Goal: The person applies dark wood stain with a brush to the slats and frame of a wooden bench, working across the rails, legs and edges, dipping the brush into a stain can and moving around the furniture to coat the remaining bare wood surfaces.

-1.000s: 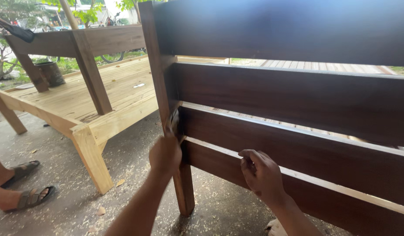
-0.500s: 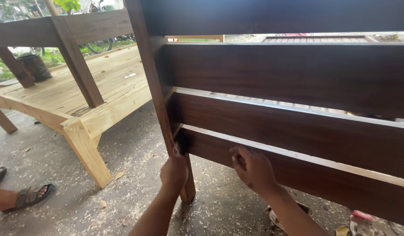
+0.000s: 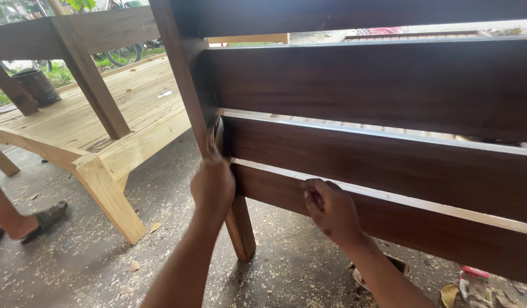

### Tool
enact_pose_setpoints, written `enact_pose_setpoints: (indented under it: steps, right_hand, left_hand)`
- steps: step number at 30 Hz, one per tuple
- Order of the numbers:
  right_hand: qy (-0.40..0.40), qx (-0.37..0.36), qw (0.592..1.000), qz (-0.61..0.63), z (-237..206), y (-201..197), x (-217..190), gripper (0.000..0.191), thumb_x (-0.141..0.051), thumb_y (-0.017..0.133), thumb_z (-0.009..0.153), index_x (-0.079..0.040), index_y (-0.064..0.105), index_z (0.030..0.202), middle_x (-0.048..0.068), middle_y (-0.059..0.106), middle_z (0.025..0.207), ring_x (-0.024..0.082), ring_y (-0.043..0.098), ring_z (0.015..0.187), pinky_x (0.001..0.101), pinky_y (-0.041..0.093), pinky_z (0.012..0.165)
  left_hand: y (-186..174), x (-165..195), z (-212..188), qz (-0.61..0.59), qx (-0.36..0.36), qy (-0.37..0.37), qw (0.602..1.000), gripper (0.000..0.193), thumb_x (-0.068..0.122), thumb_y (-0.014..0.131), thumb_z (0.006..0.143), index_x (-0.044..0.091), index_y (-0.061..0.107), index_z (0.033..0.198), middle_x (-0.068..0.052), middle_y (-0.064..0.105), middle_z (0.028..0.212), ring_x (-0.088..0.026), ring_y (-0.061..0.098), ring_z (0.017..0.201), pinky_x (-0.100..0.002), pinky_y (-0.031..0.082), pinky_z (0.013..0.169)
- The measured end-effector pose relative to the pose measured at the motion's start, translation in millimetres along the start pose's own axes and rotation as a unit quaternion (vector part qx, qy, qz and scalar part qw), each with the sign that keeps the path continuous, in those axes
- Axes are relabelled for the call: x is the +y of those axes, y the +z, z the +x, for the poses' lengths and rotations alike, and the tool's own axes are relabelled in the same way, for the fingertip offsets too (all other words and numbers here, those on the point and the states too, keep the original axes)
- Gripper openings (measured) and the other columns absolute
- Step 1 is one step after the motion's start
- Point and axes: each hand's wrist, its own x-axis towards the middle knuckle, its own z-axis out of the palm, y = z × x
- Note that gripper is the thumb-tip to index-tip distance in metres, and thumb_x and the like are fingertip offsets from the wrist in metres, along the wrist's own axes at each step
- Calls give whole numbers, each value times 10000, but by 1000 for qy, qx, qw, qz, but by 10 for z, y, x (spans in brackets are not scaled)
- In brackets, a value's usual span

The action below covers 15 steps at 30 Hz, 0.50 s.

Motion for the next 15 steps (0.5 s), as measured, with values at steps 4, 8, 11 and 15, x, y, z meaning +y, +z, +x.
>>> enact_pose_setpoints:
  steps: [4, 8, 11, 15]
  right_hand:
    - [9, 26, 1000, -3, -57, 97, 82, 232, -226, 667, 942, -111, 731, 1133, 21, 708, 722, 90, 616, 567, 273, 525, 532]
    - [36, 27, 999, -2, -211, 99, 195, 224, -229, 664, 938, -122, 730, 1124, 6, 712, 781, 98, 604, 574, 277, 533, 525]
    - [34, 38, 998, -40, -281, 110, 271, 224, -249, 671, 952, -117, 727, 1124, 35, 726, 824, 133, 645, 606, 292, 549, 561]
    - [12, 74, 997, 27, -292, 347, 352, 215, -247, 669, 938, -118, 725, 1100, 39, 761, 918, 125, 737, 719, 285, 635, 640]
  left_hand:
    - [692, -273, -425, 90, -83, 22, 992, 337, 219, 586, 939, -59, 613, 1129, -241, 649, 1041, -389, 742, 838, -449, 635, 688]
    - [1092, -403, -515, 35, -80, -46, 995, 323, 181, 545, 1023, -116, 589, 1144, -264, 685, 946, -398, 742, 801, -450, 630, 674]
    - [1163, -538, -564, 33, -50, -8, 998, 351, 127, 554, 965, -114, 560, 1221, -255, 671, 948, -404, 744, 748, -460, 624, 618]
    - [1406, -749, -836, 85, -44, 61, 994, 264, 44, 551, 899, -78, 613, 1125, -229, 667, 972, -380, 762, 763, -416, 649, 622]
